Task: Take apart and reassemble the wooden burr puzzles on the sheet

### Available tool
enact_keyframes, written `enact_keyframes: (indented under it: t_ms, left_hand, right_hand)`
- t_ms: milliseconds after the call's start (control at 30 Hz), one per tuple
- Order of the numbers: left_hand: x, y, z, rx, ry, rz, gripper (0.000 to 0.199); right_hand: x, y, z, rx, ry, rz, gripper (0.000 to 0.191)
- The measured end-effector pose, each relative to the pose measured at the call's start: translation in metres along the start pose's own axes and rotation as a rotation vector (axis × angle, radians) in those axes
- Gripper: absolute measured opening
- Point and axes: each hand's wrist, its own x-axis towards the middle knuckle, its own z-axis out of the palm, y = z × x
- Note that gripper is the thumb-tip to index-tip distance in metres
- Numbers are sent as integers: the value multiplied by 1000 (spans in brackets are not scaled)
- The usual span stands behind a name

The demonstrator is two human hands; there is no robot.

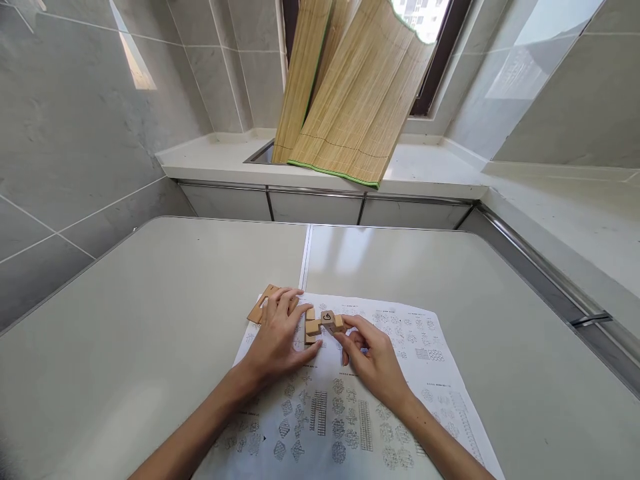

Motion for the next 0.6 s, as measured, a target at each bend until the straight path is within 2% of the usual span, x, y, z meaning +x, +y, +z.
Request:
enact_keyframes:
  t_ms: [200,267,433,533,600]
  left_hand:
    - [2,5,-4,-22,20,30,60]
    - [3,9,-7,-56,40,59,52]
    - [4,15,-11,-91,70,92,11]
    - [3,15,-10,-117,72,106,9]
    - [3,14,-9,-141,73,102,11]
  right_hand:
    - [1,0,0,19,-17,11,32]
    - [1,-1,1,22,-10,13,32]
    - [1,-2,1,47,-9,33,37]
    - [2,-2,-1,99,-43,67,42]
    - [3,-3,-3,147,-122,106,44]
